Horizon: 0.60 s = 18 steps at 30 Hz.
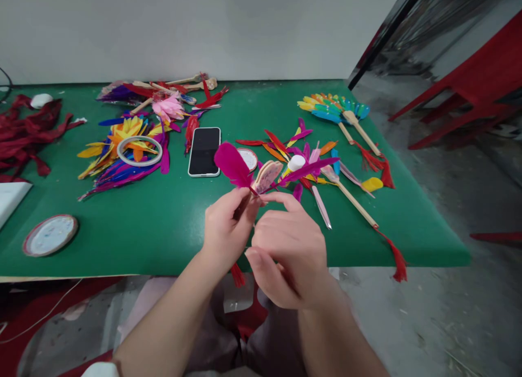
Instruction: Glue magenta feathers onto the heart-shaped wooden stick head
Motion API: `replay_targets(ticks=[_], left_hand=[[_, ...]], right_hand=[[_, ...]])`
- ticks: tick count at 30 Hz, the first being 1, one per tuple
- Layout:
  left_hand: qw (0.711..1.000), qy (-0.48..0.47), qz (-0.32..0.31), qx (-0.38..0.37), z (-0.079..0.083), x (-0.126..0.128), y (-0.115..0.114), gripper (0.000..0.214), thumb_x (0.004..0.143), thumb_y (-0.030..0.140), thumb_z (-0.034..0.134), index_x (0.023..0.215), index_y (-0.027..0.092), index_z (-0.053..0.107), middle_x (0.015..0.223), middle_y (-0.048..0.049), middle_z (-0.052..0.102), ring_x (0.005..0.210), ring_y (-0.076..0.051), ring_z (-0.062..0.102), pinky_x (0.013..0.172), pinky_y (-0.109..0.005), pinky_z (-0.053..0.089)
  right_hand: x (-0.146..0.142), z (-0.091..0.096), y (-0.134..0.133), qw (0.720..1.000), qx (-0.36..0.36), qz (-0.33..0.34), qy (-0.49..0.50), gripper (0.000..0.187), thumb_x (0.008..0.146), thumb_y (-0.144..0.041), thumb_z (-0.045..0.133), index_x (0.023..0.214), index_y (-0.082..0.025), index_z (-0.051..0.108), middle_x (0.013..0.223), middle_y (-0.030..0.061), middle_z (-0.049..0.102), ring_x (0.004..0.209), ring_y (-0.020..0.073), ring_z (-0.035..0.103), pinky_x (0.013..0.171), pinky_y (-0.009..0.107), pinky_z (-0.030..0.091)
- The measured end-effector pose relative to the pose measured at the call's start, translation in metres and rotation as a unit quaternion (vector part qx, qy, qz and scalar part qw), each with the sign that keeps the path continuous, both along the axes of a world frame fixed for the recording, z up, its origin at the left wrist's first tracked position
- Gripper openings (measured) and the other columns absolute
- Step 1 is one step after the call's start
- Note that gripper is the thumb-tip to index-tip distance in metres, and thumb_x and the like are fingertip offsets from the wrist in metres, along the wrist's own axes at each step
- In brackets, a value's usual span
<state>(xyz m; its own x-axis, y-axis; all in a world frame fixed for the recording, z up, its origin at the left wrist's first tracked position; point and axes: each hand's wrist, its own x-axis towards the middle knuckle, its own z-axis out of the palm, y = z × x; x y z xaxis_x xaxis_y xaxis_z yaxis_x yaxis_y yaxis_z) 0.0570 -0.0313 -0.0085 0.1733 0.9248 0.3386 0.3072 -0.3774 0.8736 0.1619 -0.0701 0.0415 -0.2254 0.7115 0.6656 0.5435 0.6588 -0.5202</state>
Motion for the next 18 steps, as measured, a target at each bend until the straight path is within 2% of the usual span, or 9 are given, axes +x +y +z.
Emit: replay_targets(ticks=[8,18], left_hand=[[0.999,-0.036,-0.002,-0.031,-0.0007,0.0000,0.0002,0.027,0.082,0.040,0.046,0.064,0.021,0.048,0.056,0.0014,0.041,0.052,-0.012,0.037,0.051,-0.026,0.036],[0.998,-0.029,0.004,-0.057,0.0088,0.0023,-0.0044,0.023,0.083,0.028,0.045,0.062,0.019,0.042,0.056,0.0037,0.039,0.053,-0.009,0.034,0.051,-0.022,0.033]], right_hand=[[-0.0002,-0.0003,0.0008,1.000,0.015,0.001,-0.009,0.034,0.081,-0.018,0.042,0.048,-0.019,0.032,0.044,-0.0065,0.030,0.045,0.0077,0.029,0.076,0.031,0.044],[0.0000,-0.0004,0.0003,0.999,0.042,-0.009,-0.023,0.031,0.079,-0.016,0.043,0.049,-0.019,0.037,0.045,-0.0053,0.034,0.047,0.0087,0.031,0.075,0.031,0.045]])
